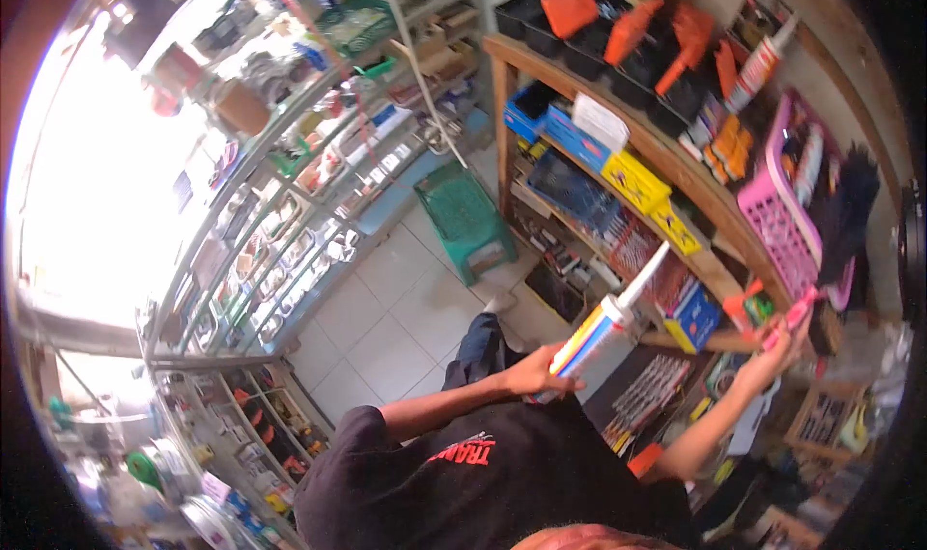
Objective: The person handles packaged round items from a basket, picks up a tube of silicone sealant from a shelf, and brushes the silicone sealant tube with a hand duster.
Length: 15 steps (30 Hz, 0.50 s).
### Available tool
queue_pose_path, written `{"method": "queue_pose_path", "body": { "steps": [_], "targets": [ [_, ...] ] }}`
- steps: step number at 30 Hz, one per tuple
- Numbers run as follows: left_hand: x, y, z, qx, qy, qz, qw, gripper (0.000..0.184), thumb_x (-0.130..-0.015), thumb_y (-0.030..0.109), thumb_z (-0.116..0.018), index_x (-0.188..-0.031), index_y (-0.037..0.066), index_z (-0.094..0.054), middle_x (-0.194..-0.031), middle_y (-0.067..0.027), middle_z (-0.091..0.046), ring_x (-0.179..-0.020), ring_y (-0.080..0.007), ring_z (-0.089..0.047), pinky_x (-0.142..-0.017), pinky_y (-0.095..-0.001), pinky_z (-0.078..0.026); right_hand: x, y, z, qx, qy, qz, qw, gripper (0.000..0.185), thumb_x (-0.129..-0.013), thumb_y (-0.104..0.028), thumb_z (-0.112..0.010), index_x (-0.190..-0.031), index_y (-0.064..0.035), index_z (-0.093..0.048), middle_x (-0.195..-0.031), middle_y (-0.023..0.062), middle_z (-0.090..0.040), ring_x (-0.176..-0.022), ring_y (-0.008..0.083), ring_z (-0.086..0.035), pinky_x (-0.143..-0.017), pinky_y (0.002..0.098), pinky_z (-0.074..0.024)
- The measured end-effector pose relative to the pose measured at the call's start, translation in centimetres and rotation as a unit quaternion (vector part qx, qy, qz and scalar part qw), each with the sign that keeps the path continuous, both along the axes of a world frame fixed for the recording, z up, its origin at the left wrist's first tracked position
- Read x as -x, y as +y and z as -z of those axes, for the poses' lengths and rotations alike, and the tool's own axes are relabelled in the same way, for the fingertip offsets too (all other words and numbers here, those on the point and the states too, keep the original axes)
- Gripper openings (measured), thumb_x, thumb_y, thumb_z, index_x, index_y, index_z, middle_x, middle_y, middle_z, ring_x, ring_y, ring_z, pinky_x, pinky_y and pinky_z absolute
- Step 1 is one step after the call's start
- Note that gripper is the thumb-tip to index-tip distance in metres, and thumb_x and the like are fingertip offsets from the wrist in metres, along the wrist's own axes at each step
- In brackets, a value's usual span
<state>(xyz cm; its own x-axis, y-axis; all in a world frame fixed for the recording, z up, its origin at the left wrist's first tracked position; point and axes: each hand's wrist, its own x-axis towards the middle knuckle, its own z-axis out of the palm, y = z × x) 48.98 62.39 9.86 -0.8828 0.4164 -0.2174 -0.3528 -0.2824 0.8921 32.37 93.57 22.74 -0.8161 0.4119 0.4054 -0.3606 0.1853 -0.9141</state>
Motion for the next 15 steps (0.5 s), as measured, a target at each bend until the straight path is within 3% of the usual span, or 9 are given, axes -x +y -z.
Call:
{"method": "queue_pose_path", "body": {
  "steps": [2,4,8,11,12,14,15],
  "targets": [
    [-0.2,0.3,0.1,-0.008,-0.025,-0.004,1.0,0.056,-0.08,0.015,-0.074,-0.127,0.004,-0.047,-0.085,-0.0033,-0.059,-0.067,-0.0107,-0.059,-0.06,-0.0273,-0.049,-0.7,-0.2,1.4,0.062,-0.009,-0.003,0.998,0.062,-0.083,-0.014,-0.056,-0.14,-0.0018,-0.038,-0.078,0.0038,-0.054,-0.06,0.0107,-0.045,-0.054,0.0242,-0.0372],
    [-0.4,0.7,-0.4,-0.021,-0.038,-0.009,0.999,0.042,-0.078,0.011,-0.076,-0.11,0.002,-0.049,-0.084,-0.0022,-0.058,-0.068,-0.0111,-0.059,-0.06,-0.0269,-0.05,-1.6,0.8,3.0,0.106,-0.022,-0.091,0.99,0.061,-0.079,-0.012,-0.057,-0.137,-0.0015,-0.04,-0.079,0.0061,-0.056,-0.062,0.0124,-0.049,-0.053,0.0245,-0.0392],
    [-0.9,1.2,-0.2,-0.025,-0.015,0.051,0.998,0.037,-0.083,0.016,-0.07,-0.109,0.002,-0.049,-0.086,-0.0055,-0.059,-0.073,-0.0128,-0.061,-0.063,-0.0282,-0.051,-3.4,-1.4,4.0,0.168,-0.066,-0.077,0.981,0.051,-0.071,-0.008,-0.056,-0.12,-0.0044,-0.045,-0.079,0.0067,-0.055,-0.056,0.0132,-0.049,-0.046,0.0236,-0.0383],
    [-1.5,1.7,0.4,-0.1,-0.022,0.042,0.994,0.04,-0.092,0.035,-0.058,-0.112,0.001,-0.048,-0.086,-0.0082,-0.059,-0.073,-0.0151,-0.062,-0.064,-0.0297,-0.052,-4.3,-0.7,7.2,0.215,-0.081,-0.109,0.967,0.04,-0.069,-0.007,-0.054,-0.108,-0.0084,-0.045,-0.077,0.0084,-0.051,-0.042,0.0117,-0.04,-0.035,0.0232,-0.0289],
    [-1.7,2.0,1.1,-0.137,-0.049,0.041,0.989,0.045,-0.093,0.041,-0.05,-0.113,0.001,-0.048,-0.086,-0.0092,-0.06,-0.073,-0.0163,-0.062,-0.064,-0.0304,-0.052,-5.1,-0.8,7.5,0.232,-0.08,-0.121,0.962,0.039,-0.069,-0.007,-0.054,-0.106,-0.0089,-0.045,-0.081,0.0094,-0.052,-0.041,0.0113,-0.039,-0.035,0.0234,-0.0298],
    [-2.2,2.5,2.9,-0.209,-0.105,0.036,0.972,0.058,-0.096,0.054,-0.035,-0.115,0.001,-0.048,-0.087,-0.0111,-0.06,-0.072,-0.0186,-0.063,-0.064,-0.0318,-0.053,-6.2,-0.8,8.9,0.245,-0.072,-0.098,0.962,0.036,-0.069,-0.007,-0.054,-0.104,-0.008,-0.046,-0.084,0.0104,-0.053,-0.04,0.011,-0.038,-0.035,0.0229,-0.0298],
    [-2.4,2.7,3.0,-0.204,-0.1,0.036,0.973,0.073,-0.094,0.065,-0.02,-0.116,0.001,-0.049,-0.086,-0.0131,-0.061,-0.071,-0.0226,-0.063,-0.065,-0.0343,-0.053,-6.4,-0.5,9.7,0.227,-0.051,-0.119,0.965,0.032,-0.069,-0.006,-0.053,-0.1,-0.0069,-0.046,-0.086,0.0113,-0.054,-0.039,0.0111,-0.037,-0.035,0.0226,-0.0301]
  ]
}}
